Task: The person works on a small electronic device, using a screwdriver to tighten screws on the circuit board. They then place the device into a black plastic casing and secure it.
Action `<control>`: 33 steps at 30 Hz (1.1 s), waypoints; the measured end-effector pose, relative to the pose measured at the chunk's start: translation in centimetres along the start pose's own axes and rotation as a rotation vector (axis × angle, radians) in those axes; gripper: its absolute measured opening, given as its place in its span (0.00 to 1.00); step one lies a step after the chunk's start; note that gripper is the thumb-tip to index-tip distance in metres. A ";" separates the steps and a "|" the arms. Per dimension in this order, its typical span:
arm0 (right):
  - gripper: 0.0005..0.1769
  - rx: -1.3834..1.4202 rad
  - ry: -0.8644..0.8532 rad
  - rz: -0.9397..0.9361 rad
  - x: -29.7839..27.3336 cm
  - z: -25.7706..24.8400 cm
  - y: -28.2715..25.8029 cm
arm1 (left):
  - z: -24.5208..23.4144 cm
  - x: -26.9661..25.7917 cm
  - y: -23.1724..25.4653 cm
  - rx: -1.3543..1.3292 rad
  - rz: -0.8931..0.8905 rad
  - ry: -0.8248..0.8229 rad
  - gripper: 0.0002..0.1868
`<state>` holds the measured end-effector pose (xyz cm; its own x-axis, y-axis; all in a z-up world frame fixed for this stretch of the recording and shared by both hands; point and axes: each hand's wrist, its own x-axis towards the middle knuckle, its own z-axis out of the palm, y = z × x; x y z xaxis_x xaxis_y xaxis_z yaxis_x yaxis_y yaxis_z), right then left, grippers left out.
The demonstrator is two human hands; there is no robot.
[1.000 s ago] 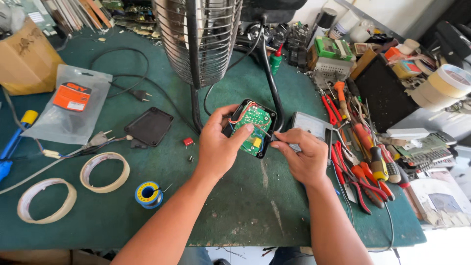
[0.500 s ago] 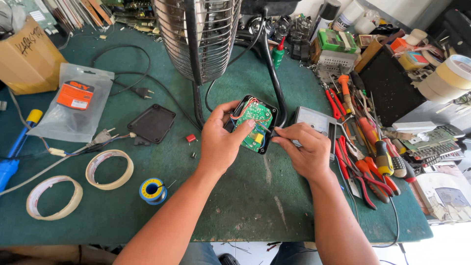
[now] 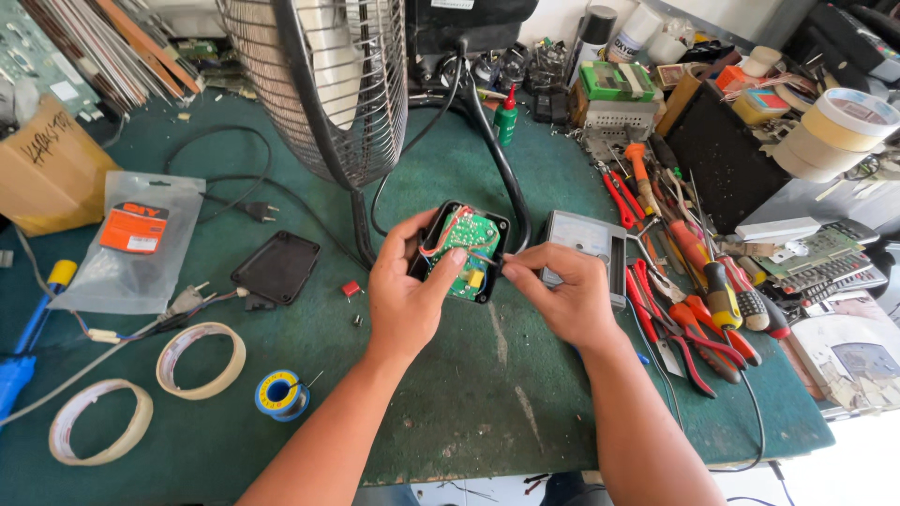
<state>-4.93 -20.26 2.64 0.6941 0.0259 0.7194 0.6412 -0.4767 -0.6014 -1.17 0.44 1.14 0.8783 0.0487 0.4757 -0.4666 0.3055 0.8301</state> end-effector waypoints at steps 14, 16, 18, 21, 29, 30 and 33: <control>0.09 0.034 -0.228 0.220 0.5 -1.0 0.4 | 0.5 -0.4 -0.5 -0.061 -0.056 0.027 0.30; 0.08 0.005 -0.203 0.215 0.0 -0.7 0.8 | 0.4 -0.4 -0.6 -0.073 -0.077 0.045 0.30; 0.08 -0.031 -0.153 0.189 -0.4 -0.3 2.1 | 0.4 -0.3 -1.0 -0.099 -0.113 0.076 0.29; 0.09 -0.029 -0.166 0.215 -0.5 -0.3 2.3 | 0.6 -0.5 -2.1 -0.119 -0.125 0.115 0.30; 0.07 0.012 -0.227 0.263 -0.9 -0.2 5.0 | 1.5 -1.5 -1.4 -0.053 -0.079 0.074 0.28; 0.06 -0.046 -0.217 0.231 -1.0 0.1 5.4 | 1.4 -1.4 -1.9 -0.037 -0.076 0.072 0.27; 0.05 -0.064 -0.215 0.193 -0.6 0.1 3.7 | 0.9 -1.0 -2.8 -0.007 -0.072 0.068 0.27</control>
<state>-2.91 -21.95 -0.02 0.8589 0.1124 0.4997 0.4739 -0.5448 -0.6919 -0.85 -1.29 -1.46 0.9147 0.0903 0.3939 -0.4013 0.3172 0.8593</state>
